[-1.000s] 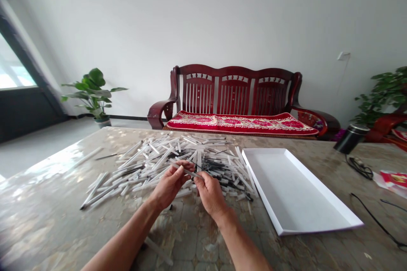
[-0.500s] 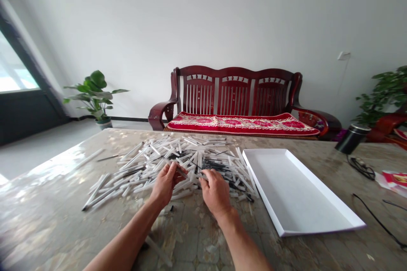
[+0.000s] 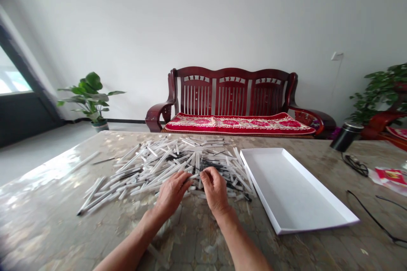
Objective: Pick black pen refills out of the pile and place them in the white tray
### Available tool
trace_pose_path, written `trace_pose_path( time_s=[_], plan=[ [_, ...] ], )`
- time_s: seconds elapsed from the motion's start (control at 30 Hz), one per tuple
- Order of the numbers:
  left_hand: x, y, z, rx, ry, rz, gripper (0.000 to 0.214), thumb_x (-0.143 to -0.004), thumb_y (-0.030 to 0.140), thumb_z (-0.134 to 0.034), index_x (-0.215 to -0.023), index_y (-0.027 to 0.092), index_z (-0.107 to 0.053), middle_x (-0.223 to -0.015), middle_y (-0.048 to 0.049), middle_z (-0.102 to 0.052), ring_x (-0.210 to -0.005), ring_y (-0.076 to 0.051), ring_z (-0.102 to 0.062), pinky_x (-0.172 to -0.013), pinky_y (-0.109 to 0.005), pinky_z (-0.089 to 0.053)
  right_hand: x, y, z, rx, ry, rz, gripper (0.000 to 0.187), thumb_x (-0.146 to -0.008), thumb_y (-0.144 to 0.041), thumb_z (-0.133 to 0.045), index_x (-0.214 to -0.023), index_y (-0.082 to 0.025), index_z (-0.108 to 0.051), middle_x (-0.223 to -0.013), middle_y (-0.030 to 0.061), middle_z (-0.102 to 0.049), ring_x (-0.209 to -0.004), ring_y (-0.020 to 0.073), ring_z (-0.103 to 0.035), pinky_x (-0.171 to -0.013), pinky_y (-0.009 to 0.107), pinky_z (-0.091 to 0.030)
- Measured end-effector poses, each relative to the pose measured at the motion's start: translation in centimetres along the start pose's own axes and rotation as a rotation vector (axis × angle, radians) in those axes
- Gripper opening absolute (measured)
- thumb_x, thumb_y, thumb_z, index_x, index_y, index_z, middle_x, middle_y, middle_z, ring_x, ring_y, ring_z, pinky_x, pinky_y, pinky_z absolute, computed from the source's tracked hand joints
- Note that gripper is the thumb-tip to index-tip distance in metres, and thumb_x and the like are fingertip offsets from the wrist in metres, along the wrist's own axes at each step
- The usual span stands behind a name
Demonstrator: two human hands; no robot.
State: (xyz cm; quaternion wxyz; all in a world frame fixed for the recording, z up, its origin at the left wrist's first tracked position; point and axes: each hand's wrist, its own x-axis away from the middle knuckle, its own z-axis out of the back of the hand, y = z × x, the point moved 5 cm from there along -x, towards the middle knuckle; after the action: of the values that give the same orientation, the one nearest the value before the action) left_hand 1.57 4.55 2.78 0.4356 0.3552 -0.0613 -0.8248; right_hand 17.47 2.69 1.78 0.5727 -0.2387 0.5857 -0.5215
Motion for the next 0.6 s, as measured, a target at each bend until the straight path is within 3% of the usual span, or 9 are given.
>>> trace_pose_path(
  time_s=[0.2, 0.4, 0.5, 0.6],
  plan=[
    [0.01, 0.14, 0.31, -0.047, 0.026, -0.057, 0.023, -0.096, 0.031, -0.049, -0.105, 0.027, -0.070, -0.087, -0.0032, -0.075, -0.079, -0.020, -0.067, -0.067, -0.027, -0.047, -0.42, 0.62, -0.05, 0.011, -0.018, -0.037, 0.030, -0.087, -0.048, -0.056, -0.077, -0.021, -0.062, -0.061, -0.0024, -0.057, -0.055, 0.0141, -0.051, -0.052, 0.023, -0.041],
    [0.20, -0.36, 0.10, -0.106, 0.049, -0.068, 0.020, -0.095, 0.031, -0.051, -0.095, 0.026, -0.071, -0.076, -0.0021, -0.074, -0.070, -0.017, -0.066, -0.061, -0.025, -0.044, -0.55, 0.79, -0.12, 0.058, -0.042, -0.013, 0.024, -0.086, -0.042, -0.057, -0.078, -0.021, -0.064, -0.063, -0.0009, -0.063, -0.058, 0.0162, -0.057, -0.055, 0.024, -0.045],
    [0.31, -0.60, -0.15, -0.111, 0.035, -0.041, 0.020, -0.095, 0.029, -0.051, -0.094, 0.026, -0.071, -0.072, -0.0018, -0.073, -0.066, -0.017, -0.065, -0.058, -0.025, -0.041, -0.49, 0.35, -0.16, 0.060, -0.053, 0.042, 0.015, -0.085, -0.034, -0.057, -0.083, -0.022, -0.066, -0.072, 0.0007, -0.068, -0.066, 0.0174, -0.062, -0.063, 0.025, -0.048],
    [0.34, -0.60, -0.19, -0.106, 0.033, -0.021, 0.019, -0.095, 0.028, -0.052, -0.095, 0.025, -0.071, -0.074, -0.0024, -0.074, -0.068, -0.019, -0.066, -0.059, -0.026, -0.041, -0.37, 0.30, -0.21, 0.020, -0.054, 0.049, 0.019, -0.087, -0.035, -0.056, -0.093, -0.021, -0.067, -0.081, 0.0024, -0.070, -0.070, 0.0176, -0.063, -0.065, 0.026, -0.050]
  ],
)
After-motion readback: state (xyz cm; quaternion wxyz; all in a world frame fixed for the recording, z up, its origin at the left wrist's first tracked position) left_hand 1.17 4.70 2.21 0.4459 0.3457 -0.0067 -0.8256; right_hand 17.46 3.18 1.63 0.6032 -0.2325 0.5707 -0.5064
